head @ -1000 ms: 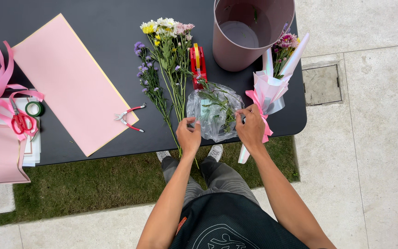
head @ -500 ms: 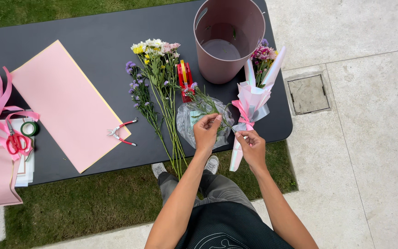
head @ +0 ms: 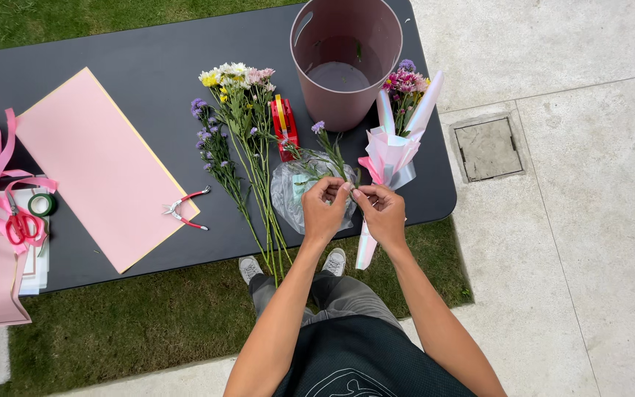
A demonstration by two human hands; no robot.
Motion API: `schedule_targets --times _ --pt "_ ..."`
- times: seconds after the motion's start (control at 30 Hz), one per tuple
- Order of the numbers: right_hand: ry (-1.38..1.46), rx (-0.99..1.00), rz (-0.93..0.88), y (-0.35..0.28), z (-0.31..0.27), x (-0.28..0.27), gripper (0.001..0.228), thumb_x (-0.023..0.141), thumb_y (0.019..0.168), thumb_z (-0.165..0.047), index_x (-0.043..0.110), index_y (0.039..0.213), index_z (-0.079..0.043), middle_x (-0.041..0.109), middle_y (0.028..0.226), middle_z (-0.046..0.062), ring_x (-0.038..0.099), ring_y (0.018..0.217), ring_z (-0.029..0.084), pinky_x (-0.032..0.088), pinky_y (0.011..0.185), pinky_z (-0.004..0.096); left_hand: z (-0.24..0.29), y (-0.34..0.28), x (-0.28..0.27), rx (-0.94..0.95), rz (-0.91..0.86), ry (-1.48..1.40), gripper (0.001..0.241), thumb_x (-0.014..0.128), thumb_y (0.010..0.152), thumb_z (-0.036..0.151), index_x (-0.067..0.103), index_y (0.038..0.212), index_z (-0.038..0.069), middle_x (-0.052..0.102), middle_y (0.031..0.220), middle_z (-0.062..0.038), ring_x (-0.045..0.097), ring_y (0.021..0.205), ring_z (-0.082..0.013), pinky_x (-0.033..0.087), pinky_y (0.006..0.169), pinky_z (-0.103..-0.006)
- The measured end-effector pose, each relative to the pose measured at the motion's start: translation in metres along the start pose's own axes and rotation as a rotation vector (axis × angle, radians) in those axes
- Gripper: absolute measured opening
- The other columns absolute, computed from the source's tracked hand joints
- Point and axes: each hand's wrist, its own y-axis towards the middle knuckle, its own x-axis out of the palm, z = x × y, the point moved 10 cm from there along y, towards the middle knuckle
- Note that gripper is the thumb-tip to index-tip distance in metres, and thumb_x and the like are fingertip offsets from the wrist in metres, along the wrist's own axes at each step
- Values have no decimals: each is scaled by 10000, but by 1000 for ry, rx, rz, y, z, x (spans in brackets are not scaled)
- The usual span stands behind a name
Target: The person trims the stems of various flowers using shears, removes excess leaves from the stalks by hand, and organizes the flowers on a table.
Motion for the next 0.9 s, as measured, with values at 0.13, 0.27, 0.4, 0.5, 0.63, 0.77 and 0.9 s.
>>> schedule_targets --times 0.13,0.27,0.4,0.5,0.63,0.77,0.9 --pt "-108 -40 21 -10 -9 -1 145 869 1071 -58 884 1169 48 793 968 139 711 733 114 502 564 235 -1 -5 -9 9 47 -29 212 728 1208 133 817 1220 -59 782 974 -201 758 920 -224 622 762 -459" --pt "-87 56 39 -12 11 -17 167 862 1085 -92 876 1174 49 795 962 118 693 719 91 489 562 230 3 -4 -18 -8 33 -103 239 624 1269 150 772 1271 -37 774 1044 -199 778 1005 -251 636 868 -528" --pt "58 232 -54 -11 9 -12 169 858 1075 -107 896 1181 20 846 960 104 700 765 74 513 641 232 -1 -3 -15 -14 -43 -131 225 630 1277 155 768 1267 -22 781 1067 -187 789 1046 -244 642 930 -531" --pt "79 233 -113 -9 8 -3 194 903 1033 -89 899 1175 44 802 887 79 699 743 72 494 616 213 -4 -3 -9 -33 -69 -146 212 639 1276 166 770 1276 0 791 1096 -176 784 1050 -227 650 961 -519" --pt "103 282 -172 -12 2 3 185 829 1076 -86 909 1187 38 754 799 79 614 689 46 466 615 206 2 -5 -8 -12 -61 -142 179 642 1268 127 778 1247 12 786 1034 -148 787 984 -201 656 927 -480" --pt "129 206 -168 -10 25 7 207 973 996 -119 889 1106 34 810 896 66 688 791 31 495 649 162 8 -7 -11 -2 -45 -120 163 658 1255 118 765 1202 8 781 988 -162 799 960 -214 659 906 -480" --pt "151 243 -97 -13 29 11 120 946 1030 -138 896 1038 -30 784 869 14 653 786 7 474 673 161 8 -13 -18 8 10 -134 165 640 1267 132 762 1221 30 788 1031 -161 775 967 -204 650 918 -470"
